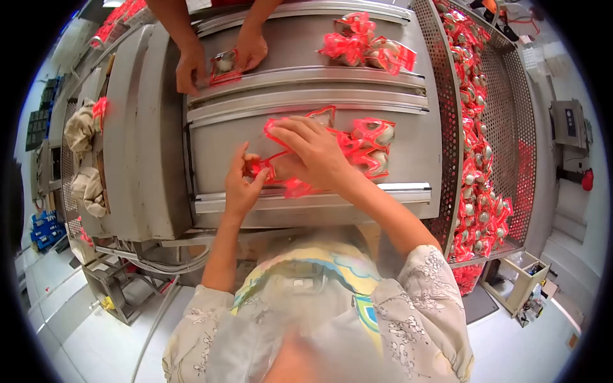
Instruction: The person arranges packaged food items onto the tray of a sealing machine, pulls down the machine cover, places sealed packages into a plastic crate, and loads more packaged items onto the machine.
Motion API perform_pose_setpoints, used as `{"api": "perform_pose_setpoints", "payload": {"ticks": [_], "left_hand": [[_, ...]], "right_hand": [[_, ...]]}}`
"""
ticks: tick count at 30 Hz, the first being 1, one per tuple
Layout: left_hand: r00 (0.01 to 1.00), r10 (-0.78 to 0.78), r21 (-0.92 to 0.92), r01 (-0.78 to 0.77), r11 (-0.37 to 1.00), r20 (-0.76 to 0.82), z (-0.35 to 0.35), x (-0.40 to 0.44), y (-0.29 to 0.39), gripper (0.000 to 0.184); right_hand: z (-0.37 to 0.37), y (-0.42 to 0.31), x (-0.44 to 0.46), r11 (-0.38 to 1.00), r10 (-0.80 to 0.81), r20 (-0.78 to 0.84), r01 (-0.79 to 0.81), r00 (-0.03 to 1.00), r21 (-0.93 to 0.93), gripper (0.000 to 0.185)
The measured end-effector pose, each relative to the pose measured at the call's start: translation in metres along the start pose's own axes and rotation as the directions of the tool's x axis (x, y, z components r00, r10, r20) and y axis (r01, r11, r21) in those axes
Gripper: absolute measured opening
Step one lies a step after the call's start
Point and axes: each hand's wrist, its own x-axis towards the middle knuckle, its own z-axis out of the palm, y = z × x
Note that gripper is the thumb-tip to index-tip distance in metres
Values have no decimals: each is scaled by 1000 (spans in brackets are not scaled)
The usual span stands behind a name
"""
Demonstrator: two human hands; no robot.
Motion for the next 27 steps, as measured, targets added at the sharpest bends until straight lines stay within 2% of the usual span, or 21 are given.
{"api": "perform_pose_setpoints", "payload": {"ticks": [2, 5, 6, 9, 12, 15, 17, 18, 20, 22, 23, 24, 27], "left_hand": [[998, 45, 54, -47, 997, 41, -10, 0, -10, 56], [998, 64, -56, -65, 996, -29, -26, 11, -17, 52], [996, 81, -46, -83, 996, -40, -33, 17, -22, 52], [991, 125, -42, -127, 991, -42, -52, 35, -31, 55], [990, 141, -88, -140, 986, 9, -66, 46, -32, 57], [992, 115, -130, -107, 986, 57, -73, 49, -35, 57], [994, 55, -149, -41, 988, 90, -77, 46, -34, 58], [998, 60, -95, -63, 993, -38, -75, 43, -33, 58], [953, 88, 21, -86, 996, -291, -68, 35, -34, 59], [885, -8, 2, 10, 1000, -465, -62, 25, -42, 59], [837, -52, -16, 52, 999, -544, -55, 20, -51, 59], [860, -178, -291, 36, 956, -479, -42, 16, -71, 52], [915, -397, -541, 299, 786, -72, -30, 22, -91, 48]], "right_hand": [[26, -9, 15, 991, 32, 75, -42, 997, 128, 38], [63, -21, 15, 959, 223, 201, -252, 954, 131, 31], [77, -17, 10, 929, 312, 269, -352, 911, 114, 30], [127, 6, -5, 888, 409, 272, -449, 871, 101, 32], [140, -6, 10, 741, 640, 198, -664, 743, 98, 32], [162, -3, 10, 868, 483, -24, -482, 875, -122, 26], [169, 9, 11, 900, 428, 9, -425, 904, -99, 22], [170, 14, 12, 916, 396, 25, -393, 918, -86, 21], [170, 18, 10, 797, 597, 9, -595, 802, 102, 19], [167, 19, 6, 647, 740, 20, -720, 672, 253, 16], [167, 22, 5, 604, 759, 38, -725, 650, 331, 17], [169, 25, 2, 555, 777, 58, -726, 627, 405, 17], [177, 30, -2, 412, 803, 147, -717, 577, 562, 17]]}}
